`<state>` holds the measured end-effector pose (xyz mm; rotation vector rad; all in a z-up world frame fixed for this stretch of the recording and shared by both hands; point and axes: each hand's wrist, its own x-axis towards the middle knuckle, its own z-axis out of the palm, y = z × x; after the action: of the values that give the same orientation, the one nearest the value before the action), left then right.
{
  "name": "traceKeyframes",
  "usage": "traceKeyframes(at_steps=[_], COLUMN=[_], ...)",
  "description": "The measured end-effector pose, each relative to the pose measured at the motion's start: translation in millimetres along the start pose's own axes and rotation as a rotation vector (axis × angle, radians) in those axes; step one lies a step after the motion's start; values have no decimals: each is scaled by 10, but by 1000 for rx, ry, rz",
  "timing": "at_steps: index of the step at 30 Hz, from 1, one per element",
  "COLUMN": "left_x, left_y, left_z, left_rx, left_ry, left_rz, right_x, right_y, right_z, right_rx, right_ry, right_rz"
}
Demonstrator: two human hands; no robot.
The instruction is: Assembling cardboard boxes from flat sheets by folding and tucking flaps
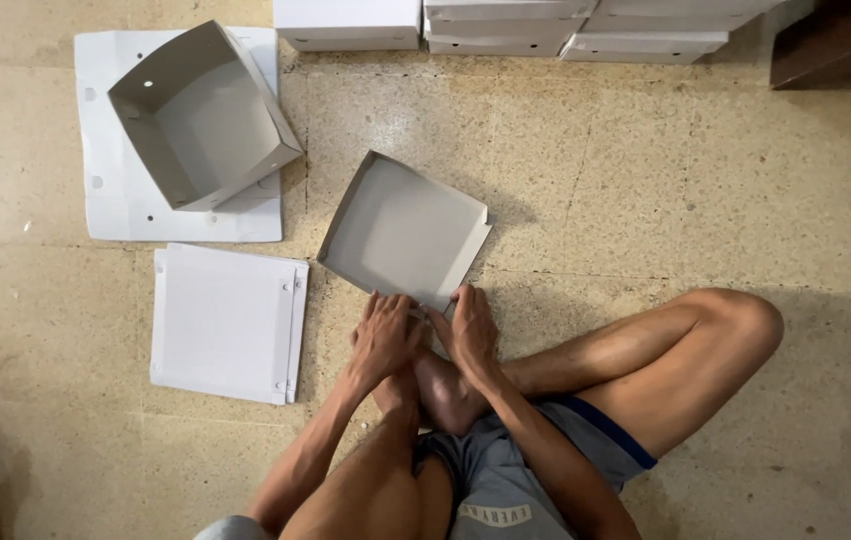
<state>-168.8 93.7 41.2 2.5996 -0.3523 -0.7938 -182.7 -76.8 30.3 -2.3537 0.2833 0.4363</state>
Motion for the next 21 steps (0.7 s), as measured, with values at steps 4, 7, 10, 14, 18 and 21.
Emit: traceKeyframes(at_steps=[4, 7, 10, 14, 18, 21], left_x=[-32, 66, 75, 147, 235, 410], left_y=[285, 281, 354, 455, 568, 555], left_z=[-221, 12, 21, 43, 13, 481], left_rx=[87, -56, -106, -94, -204, 133], left_ry=[102, -38, -39, 262, 480, 424], left_rz=[52, -252, -341, -160, -67, -314], right_x=[3, 2, 36, 96, 247, 259], right_y=[32, 55, 136, 130, 181, 156], right_z=[27, -70, -127, -240, -263, -295], right_rx=[-50, 72, 310, 491, 689, 628], right_ry=[26, 2, -34, -147, -191, -159], right_rz=[-10, -3, 91, 231, 270, 167])
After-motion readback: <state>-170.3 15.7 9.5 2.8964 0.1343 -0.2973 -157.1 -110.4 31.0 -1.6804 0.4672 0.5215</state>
